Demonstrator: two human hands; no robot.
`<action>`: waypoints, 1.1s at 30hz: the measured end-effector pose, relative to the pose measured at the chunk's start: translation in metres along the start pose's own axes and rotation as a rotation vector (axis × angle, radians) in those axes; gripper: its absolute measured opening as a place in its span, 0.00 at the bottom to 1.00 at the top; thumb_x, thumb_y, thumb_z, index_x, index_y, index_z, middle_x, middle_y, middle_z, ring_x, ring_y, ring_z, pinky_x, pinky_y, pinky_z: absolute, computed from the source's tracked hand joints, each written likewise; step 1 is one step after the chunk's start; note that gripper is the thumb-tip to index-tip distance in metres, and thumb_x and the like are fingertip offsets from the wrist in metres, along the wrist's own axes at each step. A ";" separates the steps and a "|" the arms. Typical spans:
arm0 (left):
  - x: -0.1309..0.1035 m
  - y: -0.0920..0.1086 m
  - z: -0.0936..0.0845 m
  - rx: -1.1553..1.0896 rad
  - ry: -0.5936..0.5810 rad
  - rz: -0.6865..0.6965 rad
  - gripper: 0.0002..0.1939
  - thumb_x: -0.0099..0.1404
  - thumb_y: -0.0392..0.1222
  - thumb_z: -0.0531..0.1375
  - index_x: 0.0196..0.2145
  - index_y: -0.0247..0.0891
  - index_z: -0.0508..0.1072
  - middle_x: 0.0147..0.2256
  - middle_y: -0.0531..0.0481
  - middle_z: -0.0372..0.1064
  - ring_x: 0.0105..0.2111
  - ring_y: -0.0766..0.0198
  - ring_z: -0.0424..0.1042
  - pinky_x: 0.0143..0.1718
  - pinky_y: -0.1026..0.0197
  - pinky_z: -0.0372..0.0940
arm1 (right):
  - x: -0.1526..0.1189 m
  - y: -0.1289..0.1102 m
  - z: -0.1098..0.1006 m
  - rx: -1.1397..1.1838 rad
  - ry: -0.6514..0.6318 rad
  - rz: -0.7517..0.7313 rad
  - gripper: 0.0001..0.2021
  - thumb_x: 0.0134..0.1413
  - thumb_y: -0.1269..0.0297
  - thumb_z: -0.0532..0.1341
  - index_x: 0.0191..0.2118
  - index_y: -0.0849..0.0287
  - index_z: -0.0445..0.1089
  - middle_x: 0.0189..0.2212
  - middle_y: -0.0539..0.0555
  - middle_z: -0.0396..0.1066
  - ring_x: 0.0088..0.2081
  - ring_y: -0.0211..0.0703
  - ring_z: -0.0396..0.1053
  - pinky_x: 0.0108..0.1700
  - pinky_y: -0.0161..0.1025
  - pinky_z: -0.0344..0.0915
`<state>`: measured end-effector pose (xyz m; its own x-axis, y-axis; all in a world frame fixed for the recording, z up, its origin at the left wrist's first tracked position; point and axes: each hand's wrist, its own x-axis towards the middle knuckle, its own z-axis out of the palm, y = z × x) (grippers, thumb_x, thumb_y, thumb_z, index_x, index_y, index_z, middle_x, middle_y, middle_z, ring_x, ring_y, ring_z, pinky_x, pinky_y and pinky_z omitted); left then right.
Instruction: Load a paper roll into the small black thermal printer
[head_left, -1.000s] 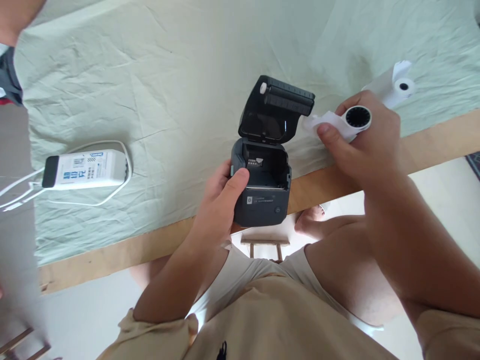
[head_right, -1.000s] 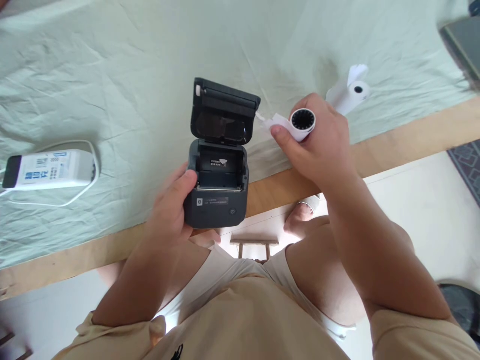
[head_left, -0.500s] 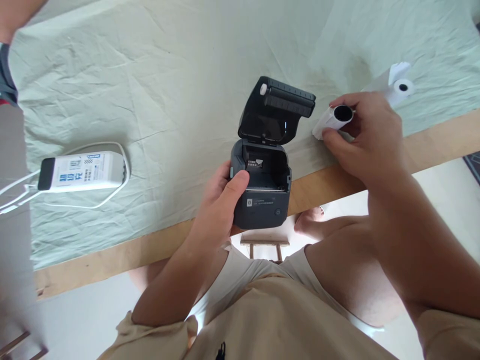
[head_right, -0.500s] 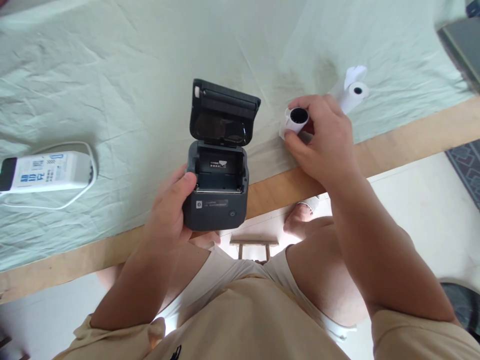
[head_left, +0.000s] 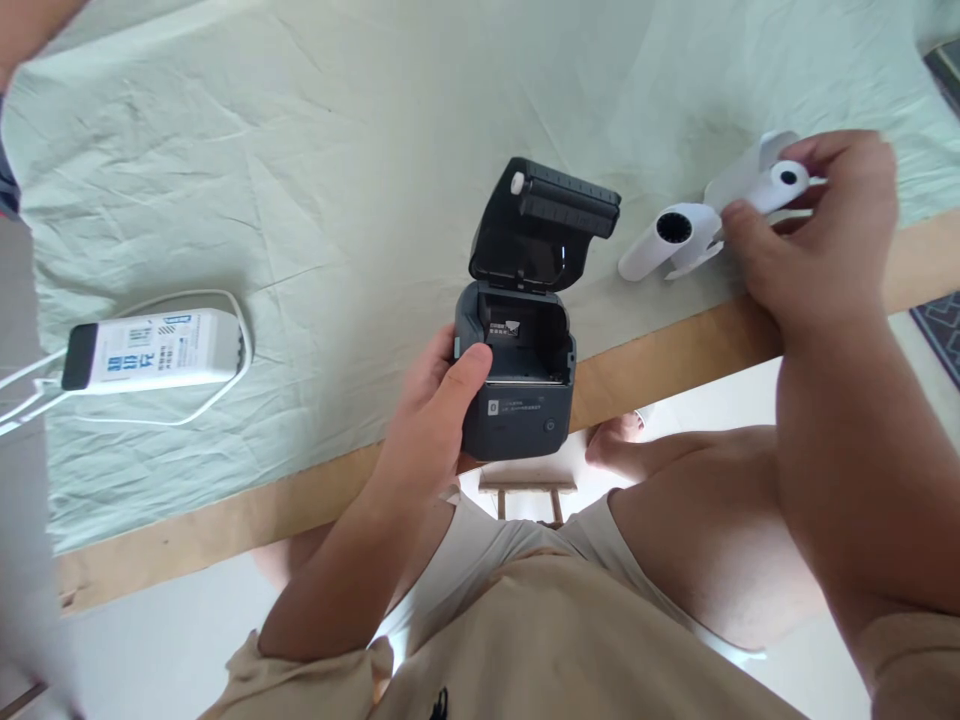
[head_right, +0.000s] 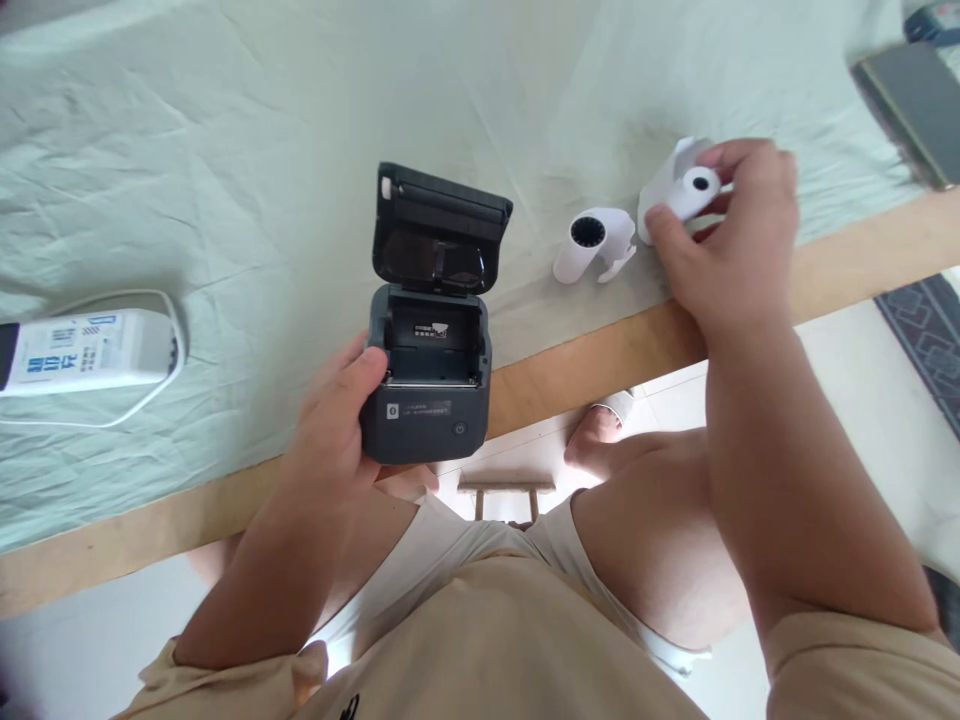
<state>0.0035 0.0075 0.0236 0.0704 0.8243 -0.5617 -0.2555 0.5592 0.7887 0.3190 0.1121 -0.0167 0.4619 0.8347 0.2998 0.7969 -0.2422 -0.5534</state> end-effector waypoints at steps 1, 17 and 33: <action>0.001 -0.001 -0.001 0.001 0.001 -0.003 0.23 0.65 0.58 0.69 0.52 0.43 0.76 0.30 0.52 0.77 0.21 0.60 0.76 0.14 0.65 0.67 | 0.001 0.000 0.004 -0.016 -0.033 0.026 0.26 0.42 0.75 0.76 0.49 0.57 0.73 0.48 0.62 0.79 0.37 0.42 0.74 0.39 0.45 0.69; 0.000 0.000 -0.001 0.004 0.034 -0.029 0.23 0.65 0.58 0.69 0.52 0.45 0.77 0.32 0.51 0.78 0.23 0.58 0.78 0.14 0.63 0.69 | -0.013 -0.003 0.004 0.150 -0.088 -0.143 0.31 0.46 0.79 0.67 0.57 0.50 0.71 0.47 0.56 0.79 0.35 0.40 0.72 0.41 0.42 0.70; 0.001 0.000 -0.003 0.027 -0.025 -0.017 0.26 0.66 0.59 0.68 0.55 0.43 0.74 0.31 0.52 0.76 0.22 0.59 0.77 0.16 0.62 0.70 | -0.010 0.012 0.006 0.145 -0.131 -0.233 0.35 0.50 0.83 0.59 0.65 0.56 0.64 0.46 0.55 0.74 0.39 0.41 0.73 0.44 0.45 0.70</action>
<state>0.0008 0.0082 0.0218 0.0988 0.8162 -0.5693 -0.2281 0.5754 0.7854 0.3212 0.1035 -0.0309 0.2110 0.9185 0.3343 0.8076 0.0288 -0.5890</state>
